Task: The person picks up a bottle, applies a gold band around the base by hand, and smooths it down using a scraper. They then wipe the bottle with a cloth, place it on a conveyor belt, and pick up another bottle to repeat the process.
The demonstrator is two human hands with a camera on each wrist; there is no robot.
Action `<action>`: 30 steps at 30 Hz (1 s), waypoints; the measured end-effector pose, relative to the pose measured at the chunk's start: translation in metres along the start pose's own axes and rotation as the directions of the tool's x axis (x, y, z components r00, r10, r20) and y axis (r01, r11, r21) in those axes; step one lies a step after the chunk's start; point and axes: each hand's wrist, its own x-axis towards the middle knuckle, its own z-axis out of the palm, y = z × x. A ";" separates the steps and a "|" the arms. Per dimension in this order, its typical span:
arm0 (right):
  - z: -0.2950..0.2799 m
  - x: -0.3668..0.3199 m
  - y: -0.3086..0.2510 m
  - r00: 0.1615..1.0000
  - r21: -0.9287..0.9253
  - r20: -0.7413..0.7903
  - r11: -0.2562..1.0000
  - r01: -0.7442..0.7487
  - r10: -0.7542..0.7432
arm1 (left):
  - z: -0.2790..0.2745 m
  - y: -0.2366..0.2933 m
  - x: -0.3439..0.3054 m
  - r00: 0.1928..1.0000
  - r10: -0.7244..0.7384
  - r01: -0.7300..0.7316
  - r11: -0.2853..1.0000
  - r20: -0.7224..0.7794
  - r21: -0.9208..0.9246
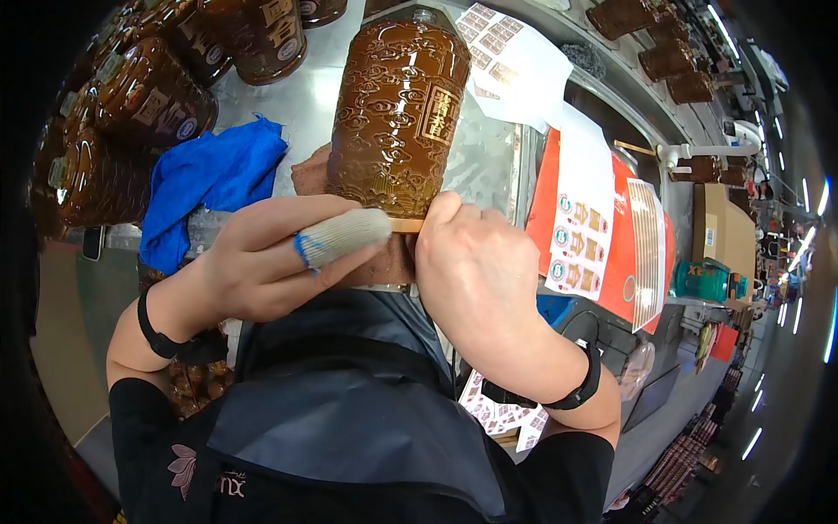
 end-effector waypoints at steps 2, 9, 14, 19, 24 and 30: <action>0.000 -0.001 0.000 1.000 0.032 -0.006 0.999 -0.002 0.002 | -0.001 0.001 0.005 1.000 0.004 -0.003 1.000 0.029 -0.026; 0.002 -0.001 -0.002 1.000 0.043 -0.003 0.999 -0.019 0.019 | -0.001 -0.003 -0.019 0.996 -0.079 0.082 0.995 0.045 -0.063; -0.002 -0.001 -0.001 1.000 0.004 0.020 1.000 -0.003 0.003 | -0.004 -0.011 0.005 0.993 0.056 -0.048 0.996 0.105 -0.075; 0.004 -0.001 0.001 1.000 0.004 -0.011 1.000 -0.008 0.008 | -0.019 -0.016 0.010 0.974 0.102 -0.092 0.994 0.203 -0.061; 0.003 -0.002 0.000 1.000 -0.020 -0.013 1.000 -0.006 0.006 | -0.030 -0.018 0.003 0.956 0.090 -0.069 0.994 0.279 -0.085; 0.001 0.000 0.000 0.999 -0.100 -0.027 0.995 0.029 -0.031 | -0.023 -0.014 0.017 0.963 0.115 -0.106 0.993 0.242 -0.050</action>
